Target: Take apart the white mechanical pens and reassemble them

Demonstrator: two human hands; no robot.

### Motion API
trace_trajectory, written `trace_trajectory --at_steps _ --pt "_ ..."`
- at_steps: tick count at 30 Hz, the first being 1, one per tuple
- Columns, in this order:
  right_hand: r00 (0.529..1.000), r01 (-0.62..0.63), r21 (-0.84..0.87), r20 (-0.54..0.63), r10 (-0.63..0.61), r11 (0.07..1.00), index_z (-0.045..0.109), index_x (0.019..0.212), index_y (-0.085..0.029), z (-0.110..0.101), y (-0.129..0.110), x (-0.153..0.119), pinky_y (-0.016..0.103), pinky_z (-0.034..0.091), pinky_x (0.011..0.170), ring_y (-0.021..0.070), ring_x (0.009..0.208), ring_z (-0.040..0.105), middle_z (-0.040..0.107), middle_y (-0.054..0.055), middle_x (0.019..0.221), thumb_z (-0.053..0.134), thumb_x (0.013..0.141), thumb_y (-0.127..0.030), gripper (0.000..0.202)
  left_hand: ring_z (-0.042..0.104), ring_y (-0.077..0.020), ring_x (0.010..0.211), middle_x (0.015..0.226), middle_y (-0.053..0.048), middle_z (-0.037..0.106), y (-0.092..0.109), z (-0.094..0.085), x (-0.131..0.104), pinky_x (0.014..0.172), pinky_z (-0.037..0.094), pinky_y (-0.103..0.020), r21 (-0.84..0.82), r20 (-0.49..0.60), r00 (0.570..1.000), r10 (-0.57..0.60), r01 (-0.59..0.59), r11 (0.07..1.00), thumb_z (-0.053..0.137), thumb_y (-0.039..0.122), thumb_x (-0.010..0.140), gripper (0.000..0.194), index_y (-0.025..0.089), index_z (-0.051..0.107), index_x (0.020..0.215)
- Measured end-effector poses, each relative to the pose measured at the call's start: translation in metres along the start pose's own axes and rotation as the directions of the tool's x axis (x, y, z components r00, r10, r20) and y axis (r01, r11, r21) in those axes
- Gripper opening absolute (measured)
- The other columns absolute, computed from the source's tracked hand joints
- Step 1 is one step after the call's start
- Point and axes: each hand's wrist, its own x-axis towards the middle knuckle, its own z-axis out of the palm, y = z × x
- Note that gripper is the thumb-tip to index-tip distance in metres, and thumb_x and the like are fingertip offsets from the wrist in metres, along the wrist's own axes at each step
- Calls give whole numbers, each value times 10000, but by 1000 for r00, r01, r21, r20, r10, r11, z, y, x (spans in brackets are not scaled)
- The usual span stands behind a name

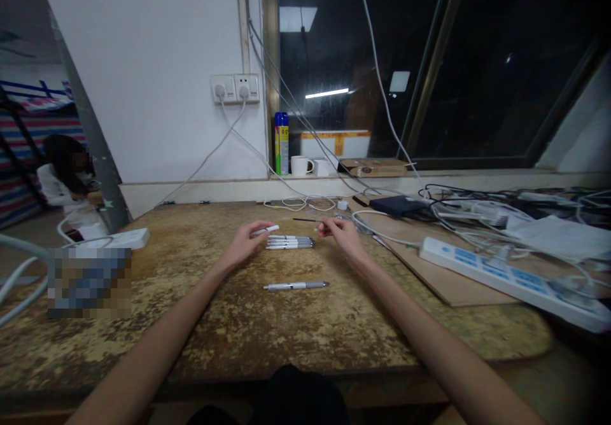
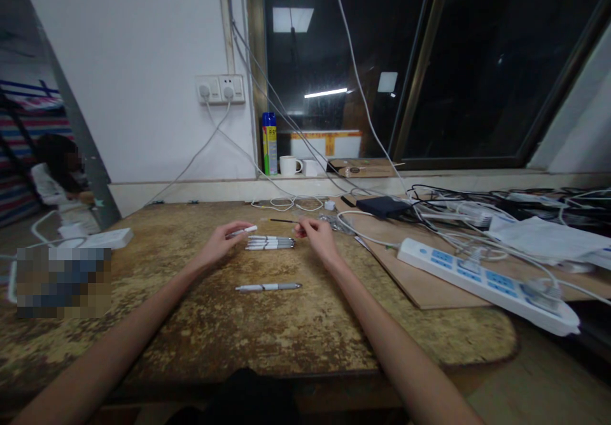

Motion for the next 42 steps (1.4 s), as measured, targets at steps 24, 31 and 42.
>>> trace_trajectory --at_steps 24,31,42 --pt "993 -27 -56 116 34 998 702 700 -152 2 0 -3 325 528 701 195 643 652 718 89 704 573 850 -598 488 641 -269 1128 1213 -93 722 -6 0 3 1041 444 -401 -28 36 999 18 -17 999 594 484 896 426 185 732 1167" --pt "983 102 -187 167 -71 977 717 742 -167 2 -7 -5 323 495 753 206 726 649 726 73 755 546 900 -545 444 658 -269 1093 1192 -89 732 -1 1 1 1023 455 -381 -45 79 997 4 -1 999 635 514 864 446 191 746 1150" --pt "956 216 -157 233 -177 964 752 922 -168 15 -8 -12 323 493 821 209 891 661 737 80 969 665 852 -400 257 685 -250 1002 1105 -86 758 4 4 1 928 498 -350 -25 101 995 12 -9 1000 676 451 836 374 181 762 1080"
